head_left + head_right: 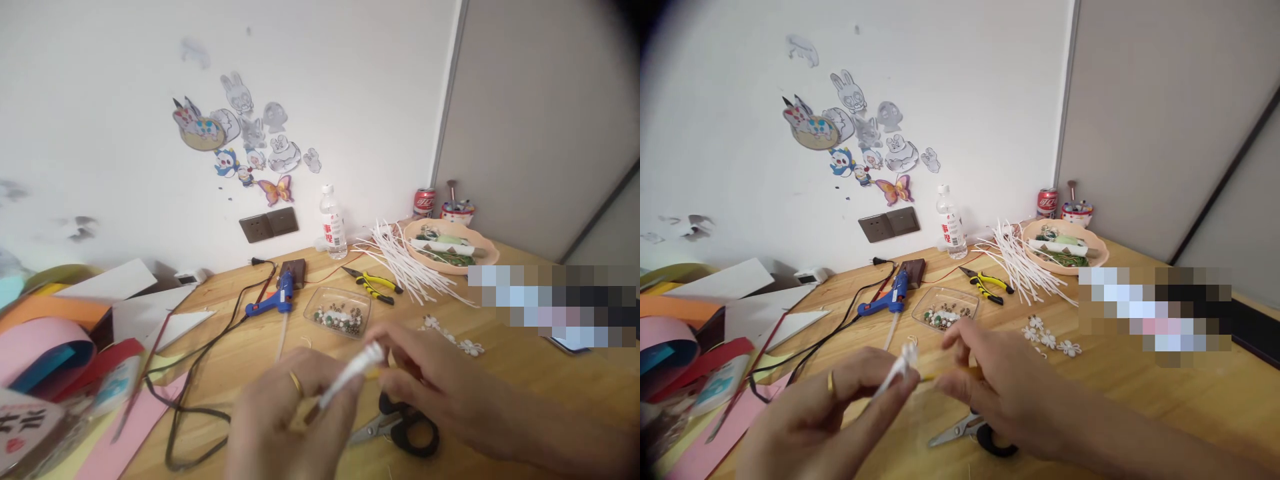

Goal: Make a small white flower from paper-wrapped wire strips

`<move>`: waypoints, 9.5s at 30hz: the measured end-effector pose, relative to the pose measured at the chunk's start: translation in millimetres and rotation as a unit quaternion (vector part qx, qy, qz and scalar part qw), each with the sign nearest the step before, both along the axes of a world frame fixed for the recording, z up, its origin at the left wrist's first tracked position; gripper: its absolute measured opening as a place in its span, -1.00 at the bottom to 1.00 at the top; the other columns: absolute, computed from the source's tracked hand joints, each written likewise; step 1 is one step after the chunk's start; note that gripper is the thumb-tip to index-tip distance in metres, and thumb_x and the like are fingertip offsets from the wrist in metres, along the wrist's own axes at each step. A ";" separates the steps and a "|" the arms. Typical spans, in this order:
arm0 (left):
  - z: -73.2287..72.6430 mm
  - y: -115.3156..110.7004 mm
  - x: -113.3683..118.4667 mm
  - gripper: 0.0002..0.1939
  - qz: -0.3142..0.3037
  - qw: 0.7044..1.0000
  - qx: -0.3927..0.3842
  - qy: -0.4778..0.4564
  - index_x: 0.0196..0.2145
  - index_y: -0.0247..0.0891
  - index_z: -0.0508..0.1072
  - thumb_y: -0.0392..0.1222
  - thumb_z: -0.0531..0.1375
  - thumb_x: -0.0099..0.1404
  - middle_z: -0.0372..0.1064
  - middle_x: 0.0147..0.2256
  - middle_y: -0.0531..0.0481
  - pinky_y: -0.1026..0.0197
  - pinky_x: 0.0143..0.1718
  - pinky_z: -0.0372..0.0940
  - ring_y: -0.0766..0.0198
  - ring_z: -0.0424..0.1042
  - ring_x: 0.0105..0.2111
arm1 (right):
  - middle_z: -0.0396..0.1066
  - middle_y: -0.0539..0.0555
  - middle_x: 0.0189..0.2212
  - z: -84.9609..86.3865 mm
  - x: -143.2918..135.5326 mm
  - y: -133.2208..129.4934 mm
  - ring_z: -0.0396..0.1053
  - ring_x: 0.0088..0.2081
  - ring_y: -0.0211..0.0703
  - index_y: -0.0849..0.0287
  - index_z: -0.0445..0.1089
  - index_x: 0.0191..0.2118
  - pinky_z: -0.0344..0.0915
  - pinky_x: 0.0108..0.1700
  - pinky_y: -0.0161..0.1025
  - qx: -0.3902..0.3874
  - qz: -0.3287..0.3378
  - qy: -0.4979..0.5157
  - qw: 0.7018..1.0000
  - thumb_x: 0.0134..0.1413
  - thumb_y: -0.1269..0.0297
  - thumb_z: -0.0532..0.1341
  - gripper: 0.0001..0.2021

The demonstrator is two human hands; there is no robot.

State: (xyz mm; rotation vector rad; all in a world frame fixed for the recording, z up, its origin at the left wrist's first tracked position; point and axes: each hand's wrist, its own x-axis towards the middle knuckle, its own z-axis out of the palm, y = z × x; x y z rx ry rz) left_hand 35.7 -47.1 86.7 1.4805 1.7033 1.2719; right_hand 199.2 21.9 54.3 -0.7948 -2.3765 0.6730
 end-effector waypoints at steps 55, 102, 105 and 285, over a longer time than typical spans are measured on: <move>2.1 11.0 -6.8 -0.90 0.008 0.952 -0.142 -0.273 -0.67 -0.23 0.52 -0.26 0.38 -0.22 0.41 -0.70 0.14 0.46 -0.59 0.18 0.49 0.30 -0.66 | 0.45 -0.01 -0.54 -4.4 13.4 7.1 0.35 -0.52 -0.29 0.21 0.35 -0.33 0.30 -0.41 -0.31 0.404 0.041 0.114 0.907 -0.02 0.42 0.20 -0.93; 7.4 2.9 5.1 -0.88 -0.029 0.933 -0.159 -0.322 -0.71 -0.15 0.55 -0.35 0.36 -0.20 0.50 -0.66 0.15 0.45 -0.56 0.31 0.38 0.43 -0.59 | 0.29 -0.05 -0.62 -3.0 11.6 16.9 0.24 -0.56 -0.34 0.22 0.32 -0.40 0.04 -0.49 -0.34 0.127 0.185 0.030 0.974 0.24 0.27 -0.08 -0.70; 7.5 2.5 6.0 -0.83 -0.026 0.940 -0.152 -0.306 -0.71 -0.14 0.54 -0.40 0.34 -0.16 0.50 -0.66 0.16 0.46 -0.56 0.31 0.39 0.43 -0.60 | 0.24 -0.05 -0.64 -4.0 12.6 16.9 0.20 -0.57 -0.35 0.22 0.28 -0.45 0.04 -0.50 -0.35 0.113 0.194 0.022 0.974 0.24 0.27 -0.10 -0.67; -1.3 13.4 -7.8 -0.90 -0.098 0.869 -0.205 -0.439 -0.57 -0.38 0.56 -0.30 0.37 -0.12 0.50 -0.65 0.02 0.47 -0.51 0.33 0.45 0.41 -0.61 | 0.40 -0.06 -0.47 -3.5 8.5 -6.1 0.33 -0.46 -0.32 0.14 0.25 -0.28 0.24 -0.39 -0.38 0.270 -0.061 0.134 0.952 0.05 0.39 0.16 -0.92</move>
